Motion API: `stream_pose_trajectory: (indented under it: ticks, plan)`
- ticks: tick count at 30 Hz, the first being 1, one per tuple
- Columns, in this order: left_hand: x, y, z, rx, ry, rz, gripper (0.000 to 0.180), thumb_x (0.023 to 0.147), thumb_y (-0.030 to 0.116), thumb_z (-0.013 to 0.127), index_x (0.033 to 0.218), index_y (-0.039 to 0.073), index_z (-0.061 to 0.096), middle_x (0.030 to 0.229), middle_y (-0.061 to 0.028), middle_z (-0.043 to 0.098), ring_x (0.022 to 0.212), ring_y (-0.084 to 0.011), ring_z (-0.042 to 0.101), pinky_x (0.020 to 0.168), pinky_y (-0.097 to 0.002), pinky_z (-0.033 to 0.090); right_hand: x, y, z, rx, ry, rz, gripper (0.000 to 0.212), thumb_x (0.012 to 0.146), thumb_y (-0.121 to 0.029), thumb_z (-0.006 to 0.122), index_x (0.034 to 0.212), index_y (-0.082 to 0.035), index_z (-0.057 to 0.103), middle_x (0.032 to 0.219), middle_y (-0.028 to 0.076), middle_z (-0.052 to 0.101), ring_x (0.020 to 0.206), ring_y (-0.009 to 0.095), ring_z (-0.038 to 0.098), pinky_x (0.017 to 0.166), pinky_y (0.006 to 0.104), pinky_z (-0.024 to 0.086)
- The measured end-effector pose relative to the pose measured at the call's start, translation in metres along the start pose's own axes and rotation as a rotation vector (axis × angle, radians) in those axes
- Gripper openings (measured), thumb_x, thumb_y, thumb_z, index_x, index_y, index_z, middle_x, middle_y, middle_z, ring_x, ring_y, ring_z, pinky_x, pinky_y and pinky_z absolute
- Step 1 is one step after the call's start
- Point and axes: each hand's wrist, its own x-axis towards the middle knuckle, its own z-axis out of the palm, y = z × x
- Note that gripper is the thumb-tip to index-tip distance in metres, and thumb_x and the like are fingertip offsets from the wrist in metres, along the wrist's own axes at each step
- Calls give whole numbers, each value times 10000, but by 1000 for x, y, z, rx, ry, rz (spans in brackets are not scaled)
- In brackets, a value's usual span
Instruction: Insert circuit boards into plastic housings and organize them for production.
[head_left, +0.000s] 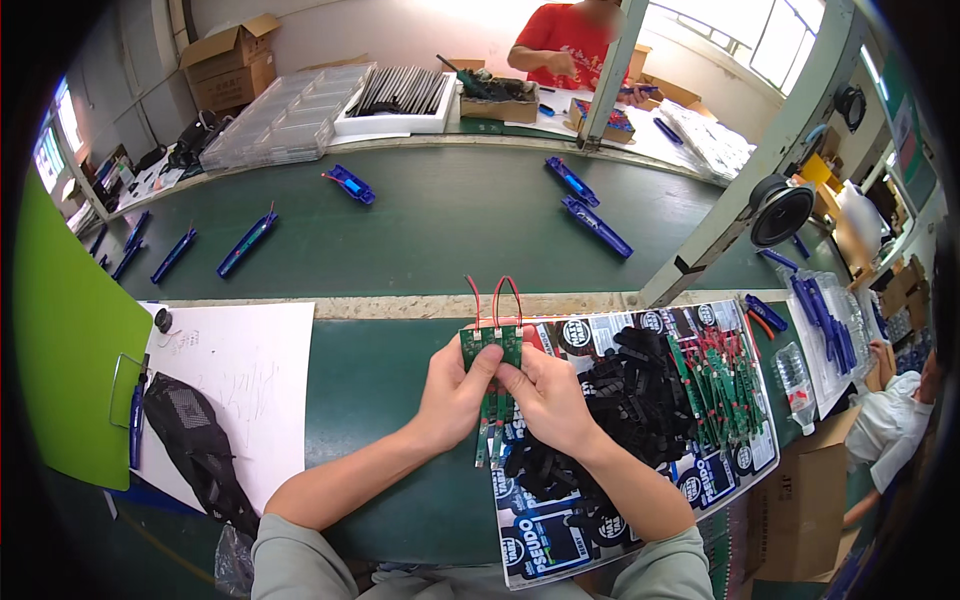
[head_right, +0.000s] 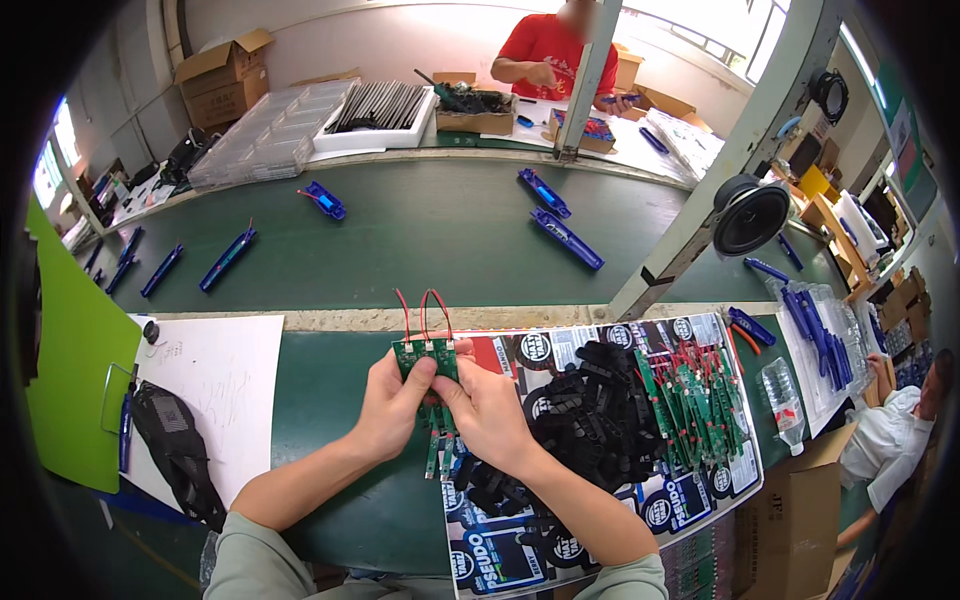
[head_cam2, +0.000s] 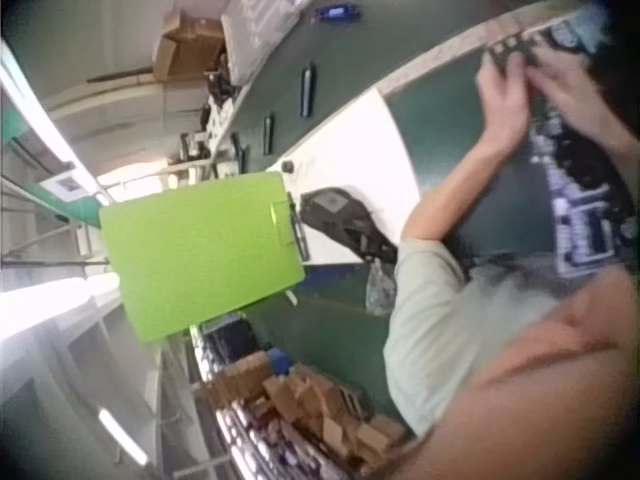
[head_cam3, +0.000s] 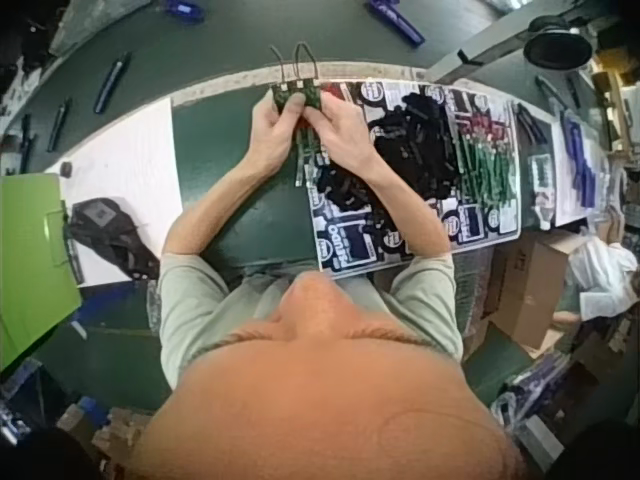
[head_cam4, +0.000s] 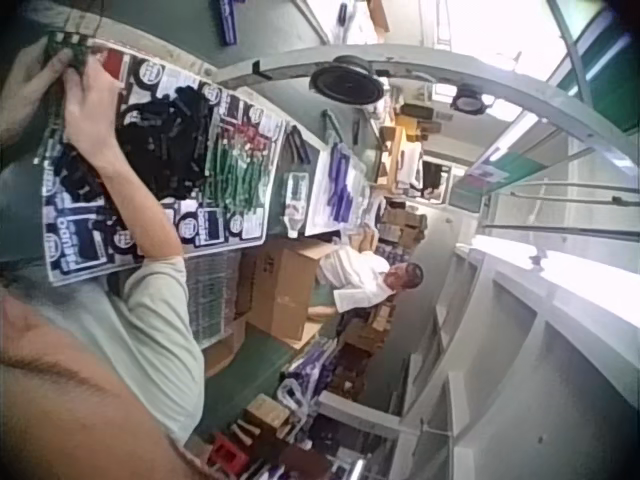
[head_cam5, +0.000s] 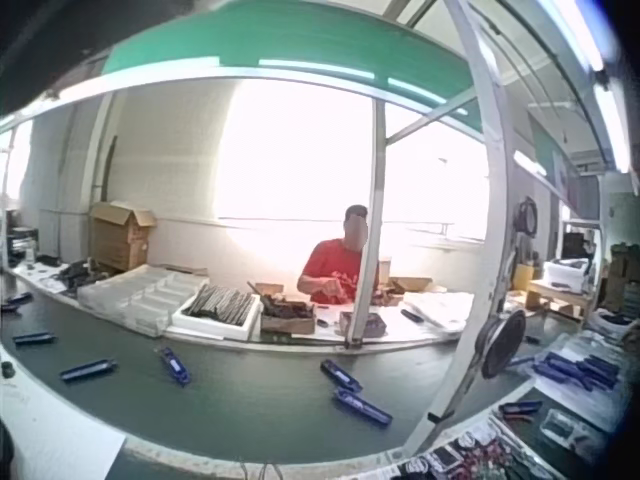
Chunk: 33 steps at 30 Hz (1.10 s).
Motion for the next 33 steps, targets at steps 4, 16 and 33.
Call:
stream_pose_trajectory:
  ticks: [4, 16, 33]
  plan:
    - [-2, -8, 10, -60, 69, 62, 317, 1084, 202, 497, 1252, -31, 631, 1211, -101, 704, 1054, -149, 662, 919, -310, 534, -7, -2, 11, -281, 78, 45, 116, 986, -29, 591, 1065, 50, 623, 729, 135, 657, 722, 116, 681, 652, 302, 546]
    - [9, 11, 22, 80, 40, 142, 453, 1112, 263, 386, 1489, 13, 403, 1339, -151, 609, 1201, -194, 588, 1032, -344, 471, 8, 4, -5, 60, 87, -30, 334, 897, -31, 665, 1223, 9, 609, 943, 198, 710, 867, 267, 728, 759, 397, 546]
    - [47, 16, 84, -114, 165, 19, 483, 1121, 375, 328, 1514, 104, 399, 1363, -91, 595, 1238, -189, 535, 1026, -345, 482, 18, -10, -23, -216, 368, -114, 204, 1014, -175, 509, 1089, 14, 489, 892, 271, 672, 802, 467, 680, 655, 544, 523]
